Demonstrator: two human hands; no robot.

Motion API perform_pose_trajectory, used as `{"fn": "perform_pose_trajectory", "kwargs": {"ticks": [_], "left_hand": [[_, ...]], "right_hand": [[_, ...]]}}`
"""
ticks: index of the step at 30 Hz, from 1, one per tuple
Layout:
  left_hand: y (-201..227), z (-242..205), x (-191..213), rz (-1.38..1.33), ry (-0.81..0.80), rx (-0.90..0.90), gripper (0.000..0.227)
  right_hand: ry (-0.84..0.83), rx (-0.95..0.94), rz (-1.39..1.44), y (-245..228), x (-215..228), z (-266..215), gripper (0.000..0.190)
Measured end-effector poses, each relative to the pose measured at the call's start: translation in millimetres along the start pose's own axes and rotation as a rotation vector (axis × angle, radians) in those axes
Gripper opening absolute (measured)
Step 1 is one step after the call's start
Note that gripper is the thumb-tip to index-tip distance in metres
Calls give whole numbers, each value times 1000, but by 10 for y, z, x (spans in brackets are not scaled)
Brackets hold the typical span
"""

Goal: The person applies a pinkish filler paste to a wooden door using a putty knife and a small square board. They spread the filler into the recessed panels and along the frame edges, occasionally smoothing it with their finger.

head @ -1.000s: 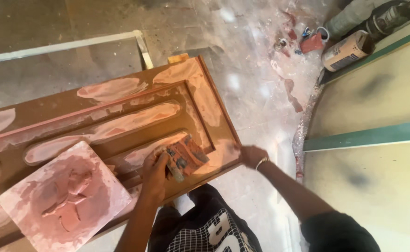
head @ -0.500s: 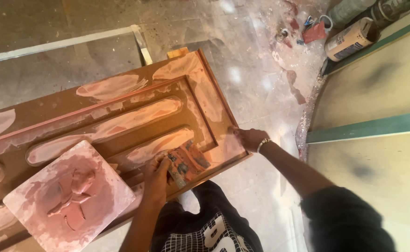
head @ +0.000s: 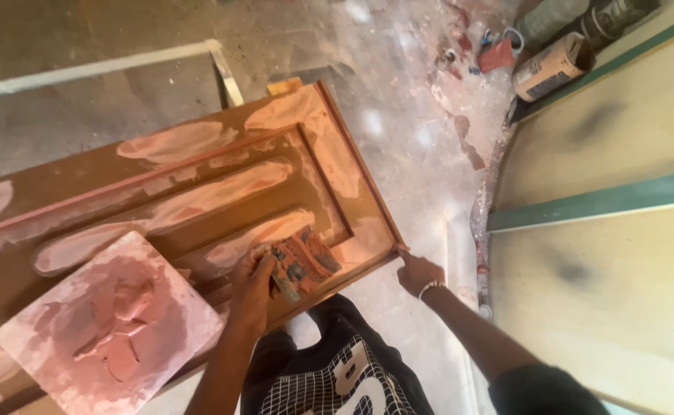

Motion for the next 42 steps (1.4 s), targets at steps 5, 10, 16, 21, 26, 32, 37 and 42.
{"fn": "perform_pose_trajectory", "kwargs": {"ticks": [5,10,16,21,26,32,37,42], "left_hand": [[-53,-75,145,23,10,22,16],[-196,16,-61,29,-123,61,23],[-441,233,-622,-325,-423,304,29],[-317,505,-769,-426,-381,463,32],[-210,804,-981,-458,-363,423,29],[32,1287,-831,-550,-254,251,29],[227,1419,-319,-635,-376,48,23],[-3,1299,-284,-458,-78,180,28]], "right_hand": [[-25,2,544,-153,-124,75,57],[-335,143,854,-662,495,-638,68],[225,753,198,-1187,1501,-1735,50],[229,863,-97,-1111,2234,-1711,51],[-54,970,594,-1182,2538,-1323,65],[-151,1061,314,-1040,2481,-484,28],[-279,498,-207,-1090,2344,1432,44],[-55,522,-96,-1962,2474,3111,51]]}}
Point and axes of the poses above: each hand's wrist, its own z-axis towards the middle knuckle, its own x-axis out of the back of the hand, y = z × x, the point moved 4 cm from there along z, towards the middle knuckle, and after that the axes turned 9 degrees about -y, right-handed, at the moved point
